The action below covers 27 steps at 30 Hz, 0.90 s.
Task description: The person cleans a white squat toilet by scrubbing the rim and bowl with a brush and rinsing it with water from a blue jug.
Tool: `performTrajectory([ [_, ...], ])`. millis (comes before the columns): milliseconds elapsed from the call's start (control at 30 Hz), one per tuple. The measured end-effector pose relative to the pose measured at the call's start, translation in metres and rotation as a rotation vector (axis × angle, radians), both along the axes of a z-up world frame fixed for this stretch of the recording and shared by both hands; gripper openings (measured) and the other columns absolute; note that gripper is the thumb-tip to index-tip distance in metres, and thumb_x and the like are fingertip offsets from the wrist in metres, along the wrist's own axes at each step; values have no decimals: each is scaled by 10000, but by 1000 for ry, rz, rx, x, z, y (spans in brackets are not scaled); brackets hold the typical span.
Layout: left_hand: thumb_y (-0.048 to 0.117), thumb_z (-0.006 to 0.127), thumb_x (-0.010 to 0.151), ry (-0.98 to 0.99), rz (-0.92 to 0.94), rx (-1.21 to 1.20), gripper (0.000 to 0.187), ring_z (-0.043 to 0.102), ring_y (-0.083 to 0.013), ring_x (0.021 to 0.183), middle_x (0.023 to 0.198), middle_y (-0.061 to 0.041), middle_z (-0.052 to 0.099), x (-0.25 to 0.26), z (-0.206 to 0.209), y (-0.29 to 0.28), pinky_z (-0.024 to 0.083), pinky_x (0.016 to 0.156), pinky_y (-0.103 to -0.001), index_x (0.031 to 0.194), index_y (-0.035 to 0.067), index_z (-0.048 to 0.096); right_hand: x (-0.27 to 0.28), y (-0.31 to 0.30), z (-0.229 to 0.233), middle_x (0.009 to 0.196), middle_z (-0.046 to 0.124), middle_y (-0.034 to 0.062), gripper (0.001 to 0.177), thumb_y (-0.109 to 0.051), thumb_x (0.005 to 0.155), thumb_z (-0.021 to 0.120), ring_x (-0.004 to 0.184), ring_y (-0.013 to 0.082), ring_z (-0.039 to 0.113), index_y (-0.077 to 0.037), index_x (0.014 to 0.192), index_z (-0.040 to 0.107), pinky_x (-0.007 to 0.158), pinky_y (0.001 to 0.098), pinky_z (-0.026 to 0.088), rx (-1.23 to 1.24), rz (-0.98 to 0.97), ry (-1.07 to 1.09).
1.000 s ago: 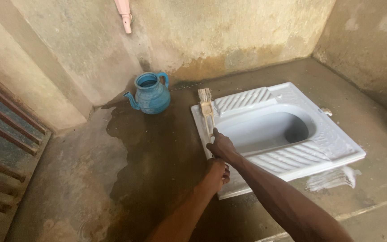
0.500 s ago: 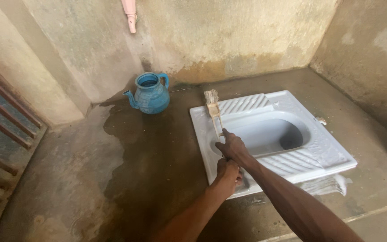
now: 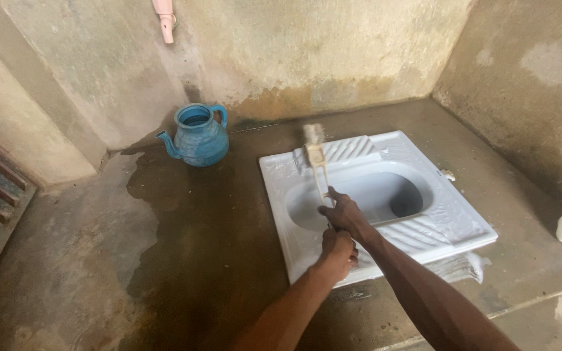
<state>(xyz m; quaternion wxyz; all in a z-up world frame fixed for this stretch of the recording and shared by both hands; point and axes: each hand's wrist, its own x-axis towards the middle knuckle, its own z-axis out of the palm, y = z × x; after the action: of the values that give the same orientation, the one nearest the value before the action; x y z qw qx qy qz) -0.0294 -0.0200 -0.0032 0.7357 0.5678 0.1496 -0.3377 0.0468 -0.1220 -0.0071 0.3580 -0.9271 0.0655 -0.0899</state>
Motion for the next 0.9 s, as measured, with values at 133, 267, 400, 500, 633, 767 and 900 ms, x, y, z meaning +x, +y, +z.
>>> performTrajectory([
  [133,75,382,1022,39,80,-137,131,415,-136,531,712,-55,440,-12,23,-11,296,435,-300,918,33,449,-17,4,33,1159,719,275,828,-354,810,771,1067,334,730,-94,1530,455,974,396,536,77,16,214],
  [267,35,386,1001,57,-4,-275,122,372,-105,510,708,-34,432,9,5,-39,257,410,-284,890,34,435,-17,-10,60,1059,783,258,842,-343,820,708,934,345,785,-185,1586,396,866,429,602,158,-128,400],
  [400,94,390,1015,96,-121,-217,150,338,-91,508,701,-12,406,34,-27,-45,251,430,-276,880,51,440,-10,-24,40,1057,763,256,868,-342,789,766,877,312,774,-75,1544,433,863,391,589,94,-221,206],
  [500,33,424,943,130,-72,-366,125,326,-102,471,659,-13,389,32,-42,-33,213,392,-277,840,87,379,-10,-25,16,1080,739,277,865,-349,787,779,862,296,767,-25,1519,449,842,392,594,110,-153,121],
  [633,45,466,937,-1,92,-164,21,385,-145,474,633,-53,419,18,-31,-31,250,400,-324,918,37,468,-9,-11,20,1093,713,282,872,-329,800,776,801,313,784,-17,1532,418,797,395,617,114,-89,140],
  [767,101,444,1003,70,151,-194,64,423,-124,550,732,-44,458,0,-6,-19,296,452,-311,1040,51,458,-22,18,55,910,784,282,879,-295,815,739,748,338,773,-126,1595,370,743,444,616,134,-87,310],
  [900,160,450,1028,43,112,30,152,523,-143,603,796,-70,537,-18,28,-8,455,508,-299,1116,40,479,-33,29,64,838,761,233,836,-288,861,744,704,294,745,-132,1590,365,709,428,599,136,-73,311],
])
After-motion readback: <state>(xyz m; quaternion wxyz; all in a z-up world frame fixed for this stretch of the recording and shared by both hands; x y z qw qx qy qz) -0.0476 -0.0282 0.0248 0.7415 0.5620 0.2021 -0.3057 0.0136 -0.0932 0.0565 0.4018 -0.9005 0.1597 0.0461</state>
